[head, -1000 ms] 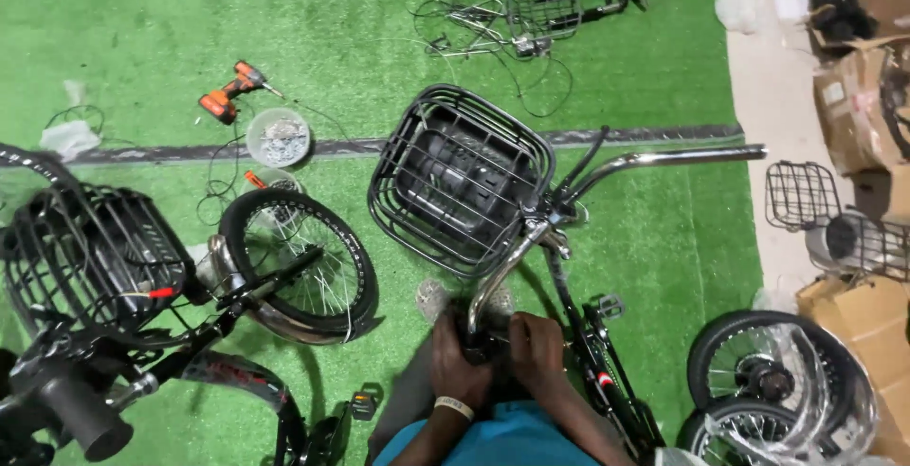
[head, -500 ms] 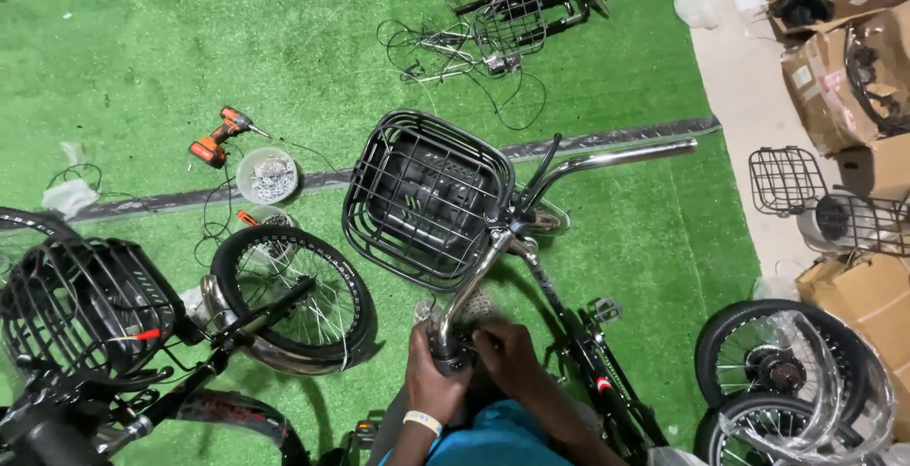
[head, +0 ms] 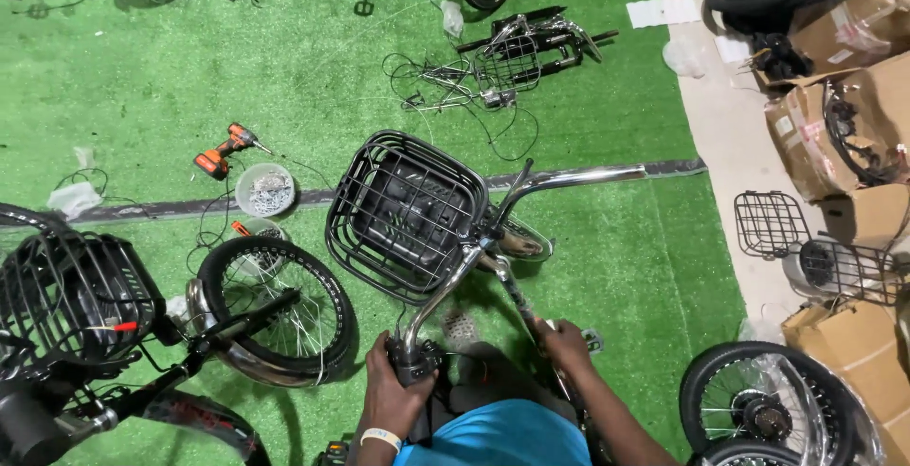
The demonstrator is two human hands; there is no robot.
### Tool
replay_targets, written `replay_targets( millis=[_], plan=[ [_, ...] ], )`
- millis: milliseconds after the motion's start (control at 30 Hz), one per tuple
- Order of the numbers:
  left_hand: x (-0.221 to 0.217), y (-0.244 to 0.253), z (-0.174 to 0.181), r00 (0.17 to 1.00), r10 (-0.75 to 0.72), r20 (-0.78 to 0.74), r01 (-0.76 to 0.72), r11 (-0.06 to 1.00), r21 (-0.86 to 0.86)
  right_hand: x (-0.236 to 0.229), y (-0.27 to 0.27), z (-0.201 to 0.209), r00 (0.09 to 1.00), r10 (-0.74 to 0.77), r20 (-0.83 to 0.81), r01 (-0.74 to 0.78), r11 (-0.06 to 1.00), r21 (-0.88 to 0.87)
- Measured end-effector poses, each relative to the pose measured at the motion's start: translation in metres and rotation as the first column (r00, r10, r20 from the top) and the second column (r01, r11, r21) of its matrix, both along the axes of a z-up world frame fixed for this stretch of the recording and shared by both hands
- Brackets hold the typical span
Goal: The person uses a power drill to tighten bolts on a bicycle basket attached to the handlebars. They then switch to a manual wrench to tighten nuts on the handlebar stem and basket mount, adjusting the components by hand.
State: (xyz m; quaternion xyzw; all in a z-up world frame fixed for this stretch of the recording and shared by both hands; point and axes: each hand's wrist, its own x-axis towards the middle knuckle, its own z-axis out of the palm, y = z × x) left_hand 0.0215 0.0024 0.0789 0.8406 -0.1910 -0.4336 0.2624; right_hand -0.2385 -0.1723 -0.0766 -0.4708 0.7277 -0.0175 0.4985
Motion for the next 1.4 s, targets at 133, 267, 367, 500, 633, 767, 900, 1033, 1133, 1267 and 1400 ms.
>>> replay_targets(
  millis=[133,267,367,500,633,767,900,1033,1133,1267,1400],
  plan=[
    [0.003,0.005,-0.027,1.000,-0.022,0.022,0.022,1.000,-0.010,-0.051,0.041,-0.015,0.958,-0.270,0.092,0.266,0.962,0.056],
    [0.009,0.007,-0.026,0.999,-0.030,-0.022,0.030,0.999,0.013,-0.084,0.090,-0.021,0.852,-0.496,0.170,0.503,0.864,0.001],
    [0.018,0.013,-0.019,0.994,-0.095,-0.063,0.093,0.995,-0.025,-0.083,0.124,-0.004,0.784,-0.584,0.212,0.606,0.793,-0.056],
    [0.035,0.047,-0.022,0.983,-0.183,0.000,0.181,0.973,-0.143,-0.057,0.178,0.050,0.698,-0.649,0.303,0.705,0.696,-0.134],
    [0.054,0.111,-0.040,0.965,-0.244,0.092,0.259,0.939,-0.228,-0.028,0.251,0.077,0.640,-0.670,0.376,0.753,0.643,-0.136],
    [0.048,0.157,-0.042,0.965,-0.233,0.116,0.256,0.931,-0.260,-0.015,0.312,0.094,0.688,-0.503,0.523,0.698,0.656,-0.288],
    [0.014,0.174,-0.023,0.893,-0.442,0.085,0.440,0.819,-0.367,0.007,0.351,0.142,0.773,-0.415,0.480,0.601,0.721,-0.345],
    [-0.020,0.179,-0.007,0.817,-0.577,-0.016,0.534,0.766,-0.359,0.010,0.372,0.157,0.773,-0.410,0.485,0.588,0.751,-0.302],
    [-0.035,0.183,-0.011,0.762,-0.647,-0.006,0.577,0.684,-0.446,0.001,0.380,0.166,0.779,-0.381,0.498,0.576,0.750,-0.326],
    [-0.037,0.189,-0.005,0.736,-0.677,0.011,0.632,0.681,-0.370,-0.028,0.391,0.167,0.737,-0.495,0.459,0.663,0.659,-0.354],
    [-0.021,0.200,-0.011,0.730,-0.679,0.072,0.662,0.678,-0.318,-0.078,0.381,0.148,0.656,-0.680,0.328,0.751,0.547,-0.369]
  ],
)
